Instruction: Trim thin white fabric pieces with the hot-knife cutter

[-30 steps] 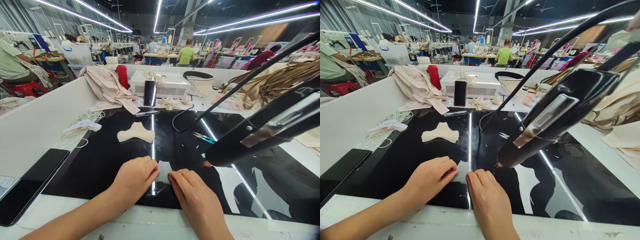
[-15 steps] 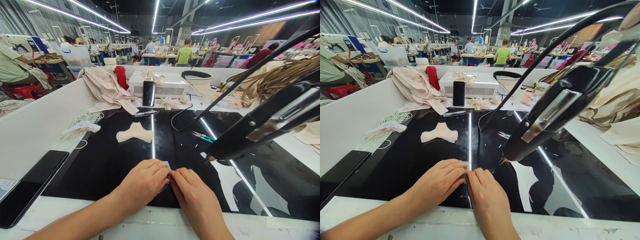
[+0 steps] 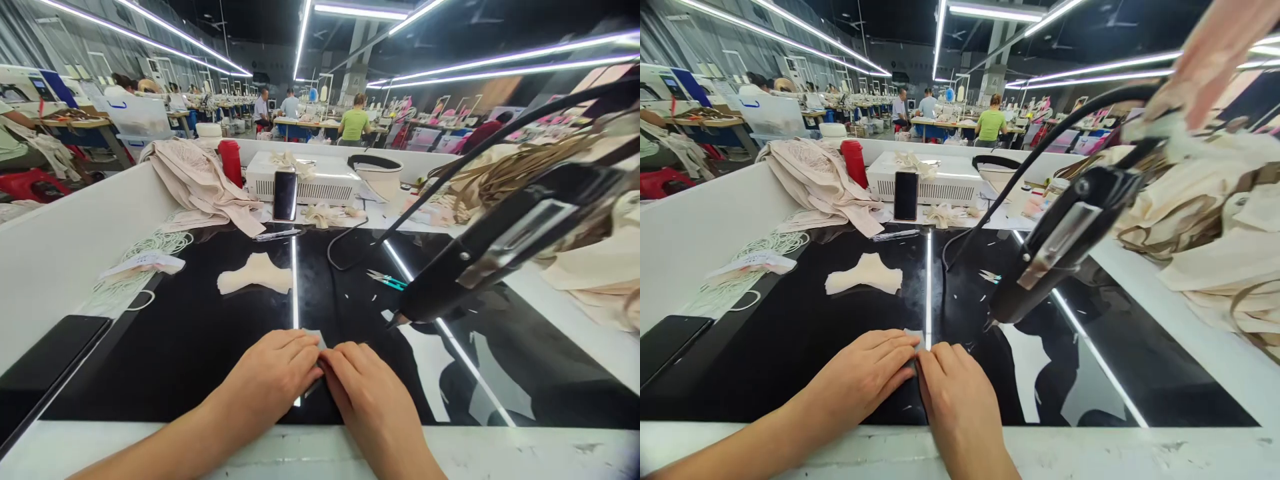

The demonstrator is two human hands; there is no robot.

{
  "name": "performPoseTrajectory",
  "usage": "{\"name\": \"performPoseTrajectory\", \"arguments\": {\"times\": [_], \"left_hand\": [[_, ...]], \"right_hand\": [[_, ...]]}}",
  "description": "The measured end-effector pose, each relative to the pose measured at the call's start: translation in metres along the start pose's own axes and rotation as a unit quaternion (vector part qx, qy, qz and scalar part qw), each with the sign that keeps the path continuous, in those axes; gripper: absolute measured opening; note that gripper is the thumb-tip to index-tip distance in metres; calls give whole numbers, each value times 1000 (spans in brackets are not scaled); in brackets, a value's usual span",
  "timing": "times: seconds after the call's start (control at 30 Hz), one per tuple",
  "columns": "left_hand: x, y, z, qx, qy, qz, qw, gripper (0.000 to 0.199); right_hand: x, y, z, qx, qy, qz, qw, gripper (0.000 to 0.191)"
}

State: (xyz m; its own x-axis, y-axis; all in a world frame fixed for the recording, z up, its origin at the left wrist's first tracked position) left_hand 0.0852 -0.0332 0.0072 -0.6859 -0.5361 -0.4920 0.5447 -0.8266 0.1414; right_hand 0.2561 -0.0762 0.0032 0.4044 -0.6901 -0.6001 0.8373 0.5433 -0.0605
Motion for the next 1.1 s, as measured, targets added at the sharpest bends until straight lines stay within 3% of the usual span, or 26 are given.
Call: {"name": "performPoseTrajectory", "arguments": {"times": [0.1, 0.23, 0.33, 0.4, 0.47, 0.6, 0.67, 0.87, 1.1], "left_hand": [[1, -1, 1, 2, 10, -6, 1000, 33], [2, 0, 6, 8, 10, 4, 1000, 40], [4, 1, 7, 9, 10, -8, 1000, 36], [5, 2, 7, 11, 18, -21, 1000, 34], [6, 1, 5, 13, 29, -27, 999, 34], [6, 0, 3, 8, 37, -43, 998, 37], [6, 0, 3, 1, 39, -49, 998, 39], [6, 3, 4, -13, 42, -55, 998, 44], [7, 5, 2, -25, 23, -65, 997, 46]], "right_hand": [[-3, 3, 13, 6, 32, 1, 999, 24], [3, 12, 43, 16, 129, 18, 991, 18], [13, 28, 61, 28, 240, -17, 970, 30], [15, 40, 68, 6, 326, -83, 942, 43], [10, 53, 69, -51, 364, -149, 918, 61], [-21, 68, 68, -190, 285, -187, 921, 98], [-36, 72, 68, -283, 253, -180, 907, 101], [-62, 72, 64, -463, 252, -179, 831, 30], [-76, 48, 55, -459, 286, -175, 823, 37]]}}
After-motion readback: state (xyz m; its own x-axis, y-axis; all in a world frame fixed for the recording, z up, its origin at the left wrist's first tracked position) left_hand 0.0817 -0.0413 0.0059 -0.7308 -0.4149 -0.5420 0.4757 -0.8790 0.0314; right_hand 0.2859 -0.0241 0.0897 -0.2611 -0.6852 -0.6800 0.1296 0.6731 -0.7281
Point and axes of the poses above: each hand's wrist, its own x-axis away from the middle knuckle, its own z-axis out of the back of the hand, y = z × x, the point moved 2 cm from there along -x, towards the middle knuckle, and after that the axes turned 6 degrees about z, right-handed, at the moved point
